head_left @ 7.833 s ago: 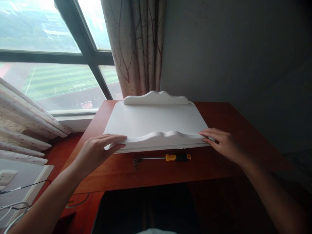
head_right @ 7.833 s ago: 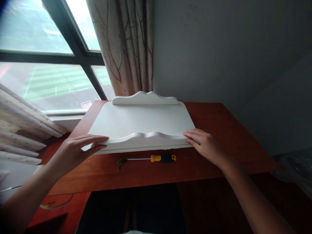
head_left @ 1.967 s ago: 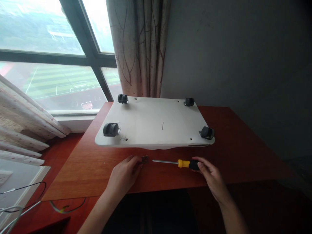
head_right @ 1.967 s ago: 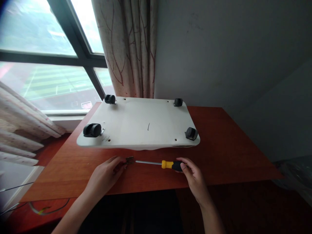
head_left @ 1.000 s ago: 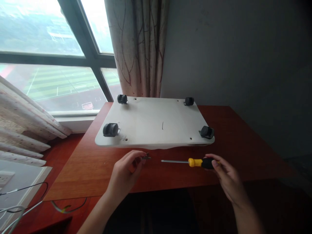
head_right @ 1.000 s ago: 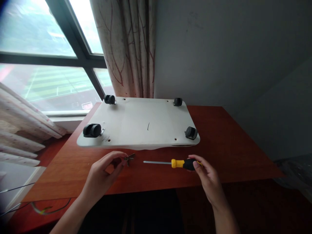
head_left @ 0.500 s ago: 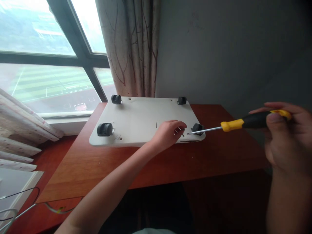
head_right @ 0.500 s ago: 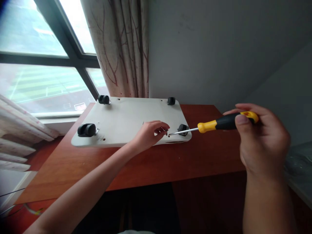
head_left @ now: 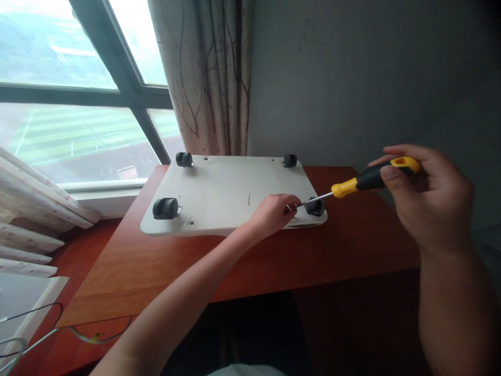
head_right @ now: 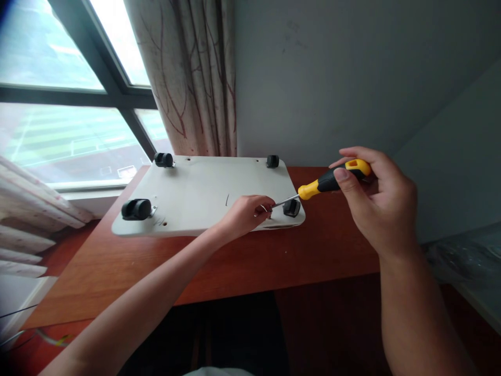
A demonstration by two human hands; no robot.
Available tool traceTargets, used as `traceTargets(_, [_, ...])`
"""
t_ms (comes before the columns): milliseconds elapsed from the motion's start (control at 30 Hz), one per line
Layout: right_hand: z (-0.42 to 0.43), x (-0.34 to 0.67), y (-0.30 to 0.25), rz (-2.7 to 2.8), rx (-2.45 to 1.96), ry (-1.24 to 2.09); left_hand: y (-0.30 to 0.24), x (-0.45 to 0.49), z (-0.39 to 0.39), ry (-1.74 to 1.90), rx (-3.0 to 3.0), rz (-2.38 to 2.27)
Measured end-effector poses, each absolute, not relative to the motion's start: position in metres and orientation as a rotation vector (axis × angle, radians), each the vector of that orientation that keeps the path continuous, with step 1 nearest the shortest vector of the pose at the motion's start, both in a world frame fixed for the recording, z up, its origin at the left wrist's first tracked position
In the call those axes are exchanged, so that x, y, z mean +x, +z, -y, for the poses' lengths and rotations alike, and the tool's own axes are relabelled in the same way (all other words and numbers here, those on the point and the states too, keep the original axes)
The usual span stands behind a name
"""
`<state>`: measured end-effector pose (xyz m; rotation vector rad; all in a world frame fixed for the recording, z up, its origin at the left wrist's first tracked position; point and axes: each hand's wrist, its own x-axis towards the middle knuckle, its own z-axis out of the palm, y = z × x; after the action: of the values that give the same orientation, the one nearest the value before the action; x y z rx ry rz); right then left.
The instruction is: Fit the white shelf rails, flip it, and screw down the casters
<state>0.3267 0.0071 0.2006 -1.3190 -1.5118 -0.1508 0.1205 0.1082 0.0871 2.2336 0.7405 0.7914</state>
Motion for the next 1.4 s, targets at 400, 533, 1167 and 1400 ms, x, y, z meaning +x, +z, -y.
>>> traceTargets(400, [-0.008,0.328,0.203,1.639,-1.376,-0.138,0.081,0.121,-0.106,0.762,2.279,-0.739])
traceTargets(533, [-0.009,0.328,0.205,1.653,-1.391,-0.133,0.081,0.121,-0.104,0.748,2.266,-0.771])
traceTargets(1167, [-0.041,0.316,0.238,2.052,-1.438,0.059,0.077,0.121,-0.103,0.78,2.343,-0.819])
traceTargets(1400, [-0.049,0.302,0.243,2.136,-1.464,-0.136,0.075,0.121,-0.105,0.774,2.315,-0.81])
